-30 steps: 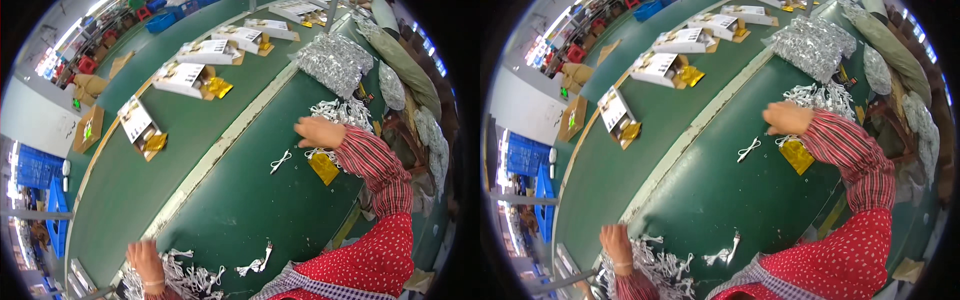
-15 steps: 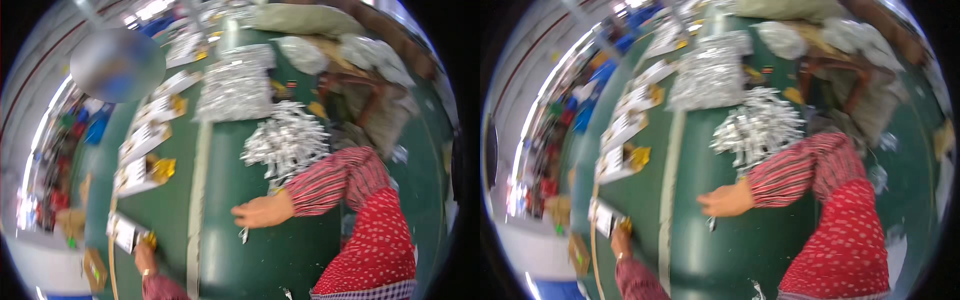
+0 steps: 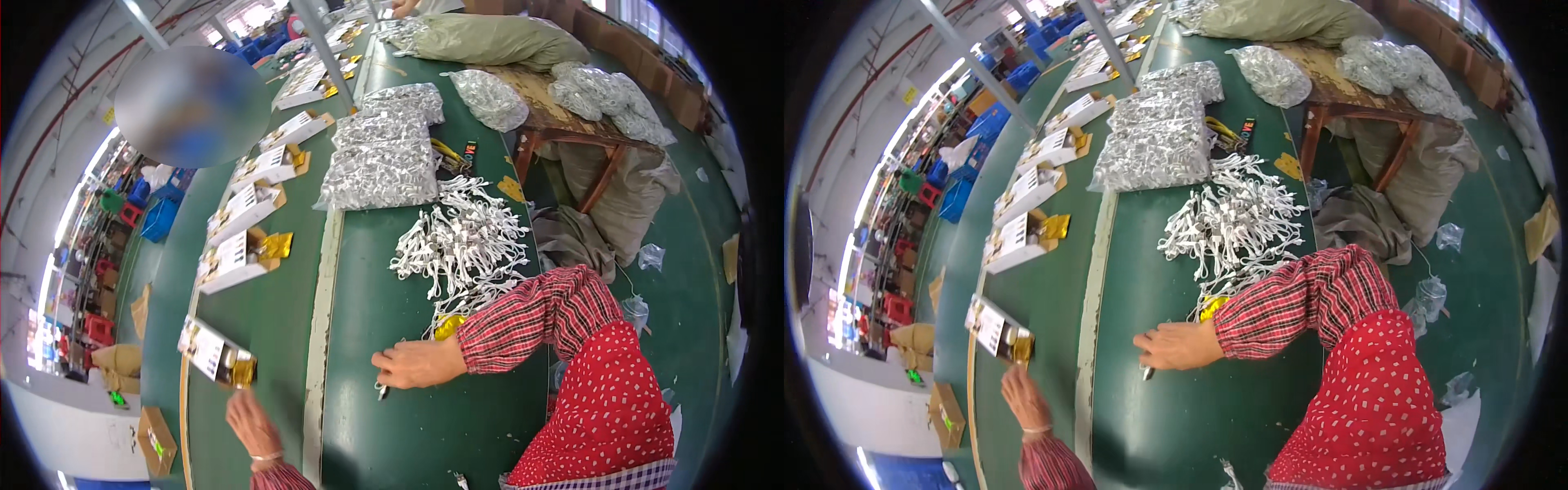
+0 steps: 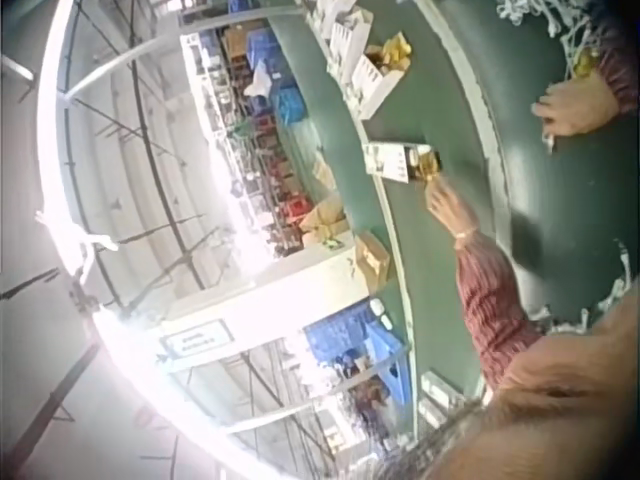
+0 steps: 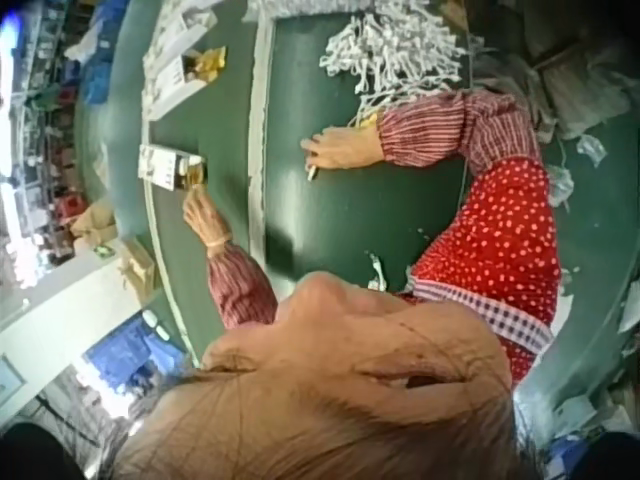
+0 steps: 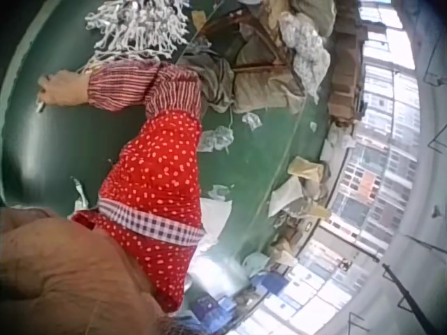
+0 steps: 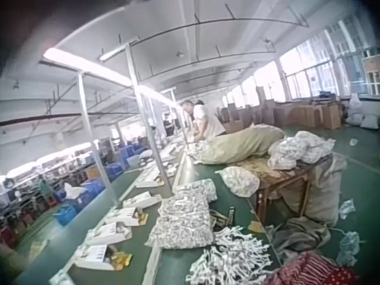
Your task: The person packs product boxes on an assembly line by placing small packaged accessories and white cables into boxes by hand, empties a bag of cables onto the work table, and sorts through the cables to insert them into boxes.
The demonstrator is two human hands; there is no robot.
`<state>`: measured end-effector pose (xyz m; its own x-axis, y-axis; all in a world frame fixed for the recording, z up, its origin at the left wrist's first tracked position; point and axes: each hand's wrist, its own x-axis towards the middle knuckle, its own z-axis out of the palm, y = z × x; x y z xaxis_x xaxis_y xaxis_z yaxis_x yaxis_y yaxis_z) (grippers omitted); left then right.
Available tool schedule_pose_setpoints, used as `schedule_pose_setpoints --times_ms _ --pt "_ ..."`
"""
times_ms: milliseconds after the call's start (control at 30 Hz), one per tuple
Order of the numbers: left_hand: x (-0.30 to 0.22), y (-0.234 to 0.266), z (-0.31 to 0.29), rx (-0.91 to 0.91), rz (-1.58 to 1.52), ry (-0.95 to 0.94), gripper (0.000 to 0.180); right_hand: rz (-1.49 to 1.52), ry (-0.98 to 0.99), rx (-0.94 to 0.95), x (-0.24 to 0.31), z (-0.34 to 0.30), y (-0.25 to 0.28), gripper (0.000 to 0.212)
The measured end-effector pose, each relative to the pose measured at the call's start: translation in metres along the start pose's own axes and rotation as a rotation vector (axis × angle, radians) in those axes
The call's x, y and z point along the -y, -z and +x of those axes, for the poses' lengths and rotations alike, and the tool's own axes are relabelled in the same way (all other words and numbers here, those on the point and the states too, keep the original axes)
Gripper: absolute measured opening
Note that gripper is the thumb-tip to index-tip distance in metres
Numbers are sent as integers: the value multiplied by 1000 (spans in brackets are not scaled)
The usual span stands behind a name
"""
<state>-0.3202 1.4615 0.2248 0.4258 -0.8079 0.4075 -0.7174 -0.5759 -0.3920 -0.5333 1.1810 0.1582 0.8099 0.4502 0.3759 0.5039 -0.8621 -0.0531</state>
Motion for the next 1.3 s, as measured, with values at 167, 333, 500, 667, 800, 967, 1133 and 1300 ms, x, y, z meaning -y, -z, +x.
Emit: schedule_pose_setpoints --times_ms 167,333,500,667,800,967,1133,1300 --pt "-124 122 -133 247 -434 -113 46 75 -59 -81 12 -22 43 13" --pt "-228 233 -266 604 -448 28 55 198 -97 -441 39 -66 63 30" --pt "-267 210 -336 471 -258 182 51 -11 -360 -547 48 -116 32 34" --pt "-253 189 -329 452 -266 309 55 33 -565 -706 24 -146 57 21" --pt "-249 198 -329 415 -298 413 50 103 -499 -635 15 -128 30 19" --pt "-246 204 -338 374 -244 438 56 178 -699 -612 -21 -143 14 19" --pt "-238 194 -294 301 -295 423 53 4 -652 -869 -75 -183 47 18" --pt "-240 214 -287 313 -231 345 28 -35 -826 -920 -126 -186 20 23"
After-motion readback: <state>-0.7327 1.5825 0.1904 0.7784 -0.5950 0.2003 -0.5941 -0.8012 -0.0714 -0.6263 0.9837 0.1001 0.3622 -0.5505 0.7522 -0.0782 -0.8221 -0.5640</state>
